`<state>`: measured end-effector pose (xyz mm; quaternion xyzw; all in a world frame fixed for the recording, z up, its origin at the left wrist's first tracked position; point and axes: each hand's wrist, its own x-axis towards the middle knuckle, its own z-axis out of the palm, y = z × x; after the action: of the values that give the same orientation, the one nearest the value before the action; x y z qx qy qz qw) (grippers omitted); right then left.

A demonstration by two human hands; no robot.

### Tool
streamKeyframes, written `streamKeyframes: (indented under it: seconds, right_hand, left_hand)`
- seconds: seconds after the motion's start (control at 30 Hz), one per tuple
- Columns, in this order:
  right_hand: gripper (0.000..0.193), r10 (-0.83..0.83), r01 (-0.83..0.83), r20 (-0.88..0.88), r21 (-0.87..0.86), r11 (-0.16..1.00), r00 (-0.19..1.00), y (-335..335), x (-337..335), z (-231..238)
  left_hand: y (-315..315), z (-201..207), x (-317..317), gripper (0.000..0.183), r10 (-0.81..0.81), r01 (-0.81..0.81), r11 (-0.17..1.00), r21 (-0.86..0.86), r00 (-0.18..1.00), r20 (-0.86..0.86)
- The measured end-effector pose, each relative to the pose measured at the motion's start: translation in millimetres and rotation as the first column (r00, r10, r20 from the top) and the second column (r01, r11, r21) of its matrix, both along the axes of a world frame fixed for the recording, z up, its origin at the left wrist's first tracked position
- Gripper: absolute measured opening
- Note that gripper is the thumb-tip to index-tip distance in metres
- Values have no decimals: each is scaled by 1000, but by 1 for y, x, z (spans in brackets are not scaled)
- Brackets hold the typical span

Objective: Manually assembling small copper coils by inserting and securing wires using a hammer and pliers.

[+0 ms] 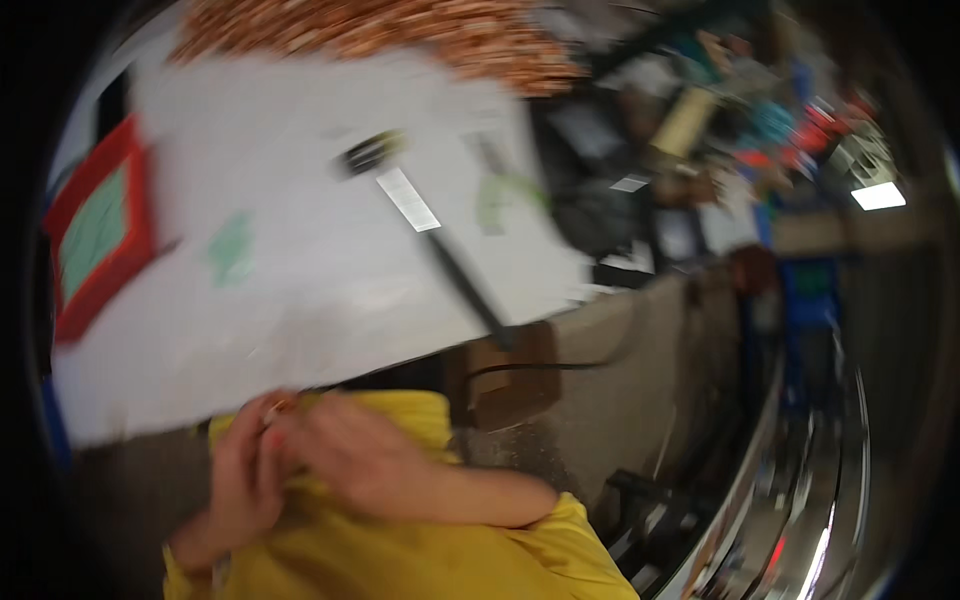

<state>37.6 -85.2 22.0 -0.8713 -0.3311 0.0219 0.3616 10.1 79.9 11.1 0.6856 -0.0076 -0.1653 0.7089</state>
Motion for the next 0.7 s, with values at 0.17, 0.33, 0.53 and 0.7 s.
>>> streamKeyframes:
  seconds: [0.17, 0.33, 0.53, 0.7]
  right_hand:
    - [33, -181, 120, 328, 198, 973, 927, 5, -3, -20]
    - [37, -221, 176, 330, 160, 971, 918, -14, 9, -10]
    - [37, -439, 544, 530, -52, 837, 726, -47, 51, -15]
    - [38, -558, 737, 510, -264, 623, 654, -56, 76, -30]
  left_hand:
    - [-11, -35, -8, 31, 54, -78, 983, 163, 988, 147]
    - [-16, -26, 4, 31, 175, -168, 976, -137, 984, 44]
    - [0, -8, 9, 29, 97, -103, 994, -46, 989, -109]
    - [4, -2, 11, 27, 114, -122, 992, -31, 974, -196]
